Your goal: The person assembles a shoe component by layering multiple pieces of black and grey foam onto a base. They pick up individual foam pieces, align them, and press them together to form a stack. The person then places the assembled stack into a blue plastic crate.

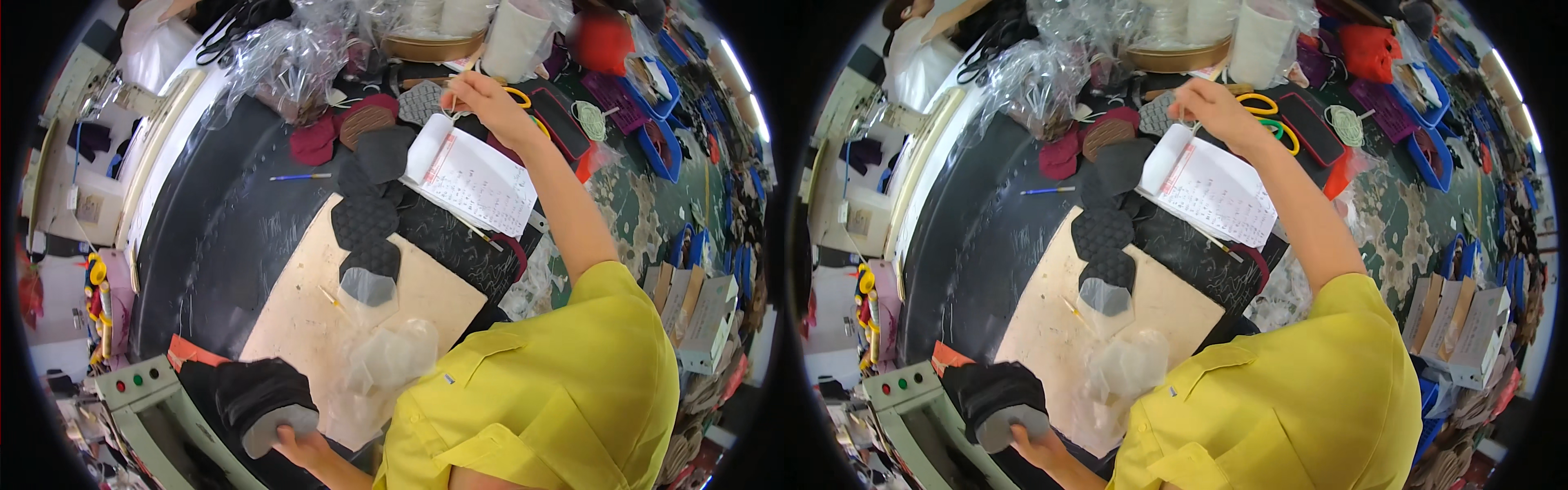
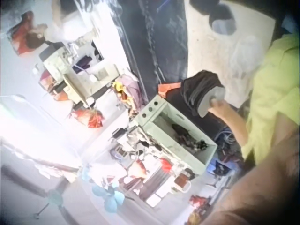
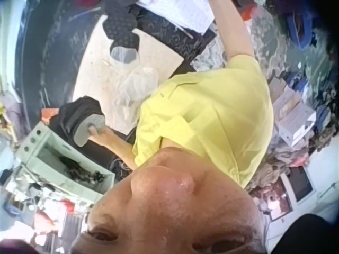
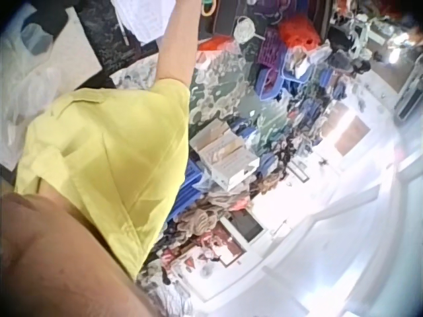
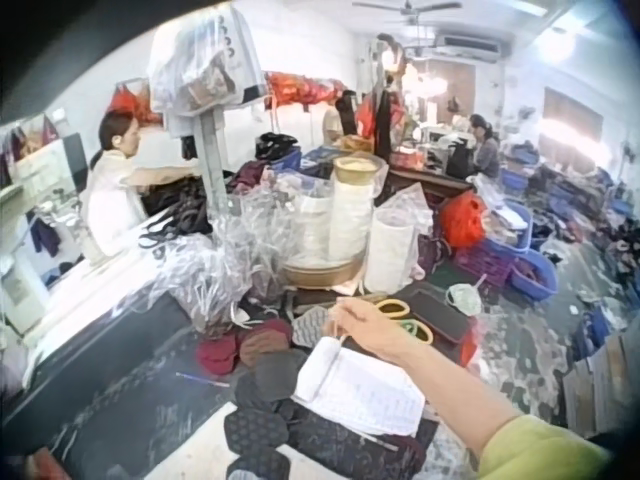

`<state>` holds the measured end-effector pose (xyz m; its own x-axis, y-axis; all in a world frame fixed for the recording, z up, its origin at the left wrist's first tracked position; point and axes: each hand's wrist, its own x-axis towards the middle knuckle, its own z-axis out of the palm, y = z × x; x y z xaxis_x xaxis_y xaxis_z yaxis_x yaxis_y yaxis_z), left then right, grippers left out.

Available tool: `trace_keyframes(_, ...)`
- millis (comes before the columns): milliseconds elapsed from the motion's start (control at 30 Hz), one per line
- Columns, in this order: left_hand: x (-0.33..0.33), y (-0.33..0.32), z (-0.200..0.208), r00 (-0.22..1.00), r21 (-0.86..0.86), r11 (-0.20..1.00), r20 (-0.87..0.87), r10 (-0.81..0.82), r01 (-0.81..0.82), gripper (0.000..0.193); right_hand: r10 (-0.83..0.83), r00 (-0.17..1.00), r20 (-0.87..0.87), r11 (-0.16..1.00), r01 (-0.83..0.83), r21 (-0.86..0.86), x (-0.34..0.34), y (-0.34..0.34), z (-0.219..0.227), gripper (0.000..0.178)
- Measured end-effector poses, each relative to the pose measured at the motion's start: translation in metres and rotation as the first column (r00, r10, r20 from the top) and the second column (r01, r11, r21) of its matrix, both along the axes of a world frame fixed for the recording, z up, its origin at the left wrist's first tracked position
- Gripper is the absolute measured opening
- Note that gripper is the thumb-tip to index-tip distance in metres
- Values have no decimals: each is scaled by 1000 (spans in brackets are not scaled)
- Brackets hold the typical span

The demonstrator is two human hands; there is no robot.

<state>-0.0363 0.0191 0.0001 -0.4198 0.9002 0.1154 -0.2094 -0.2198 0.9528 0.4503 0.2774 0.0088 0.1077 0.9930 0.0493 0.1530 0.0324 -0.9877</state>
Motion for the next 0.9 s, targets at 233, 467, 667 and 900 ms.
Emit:
trace_keyframes(233, 26, 36, -8, 630, 247, 888, 632, -450, 387, 56, 731, 510, -454, 504, -851, -145, -181, -42, 65, 17)
trace_keyframes(467, 15, 48, 7, 676, 148, 906, 621, -397, 396, 61, 988, 78, -132, 16, -909, -417, -239, -53, 81, 33)
trace_keyframes(667, 13, 38, 9, 570, 194, 928, 742, -351, 319, 59, 645, 291, -706, 503, -858, 107, -240, -51, 57, 66)
trace_keyframes(900, 14, 71, 42, 908, -460, 888, -383, -171, -26, 58, 728, -18, 685, -230, -948, 219, -323, -103, 125, 45)
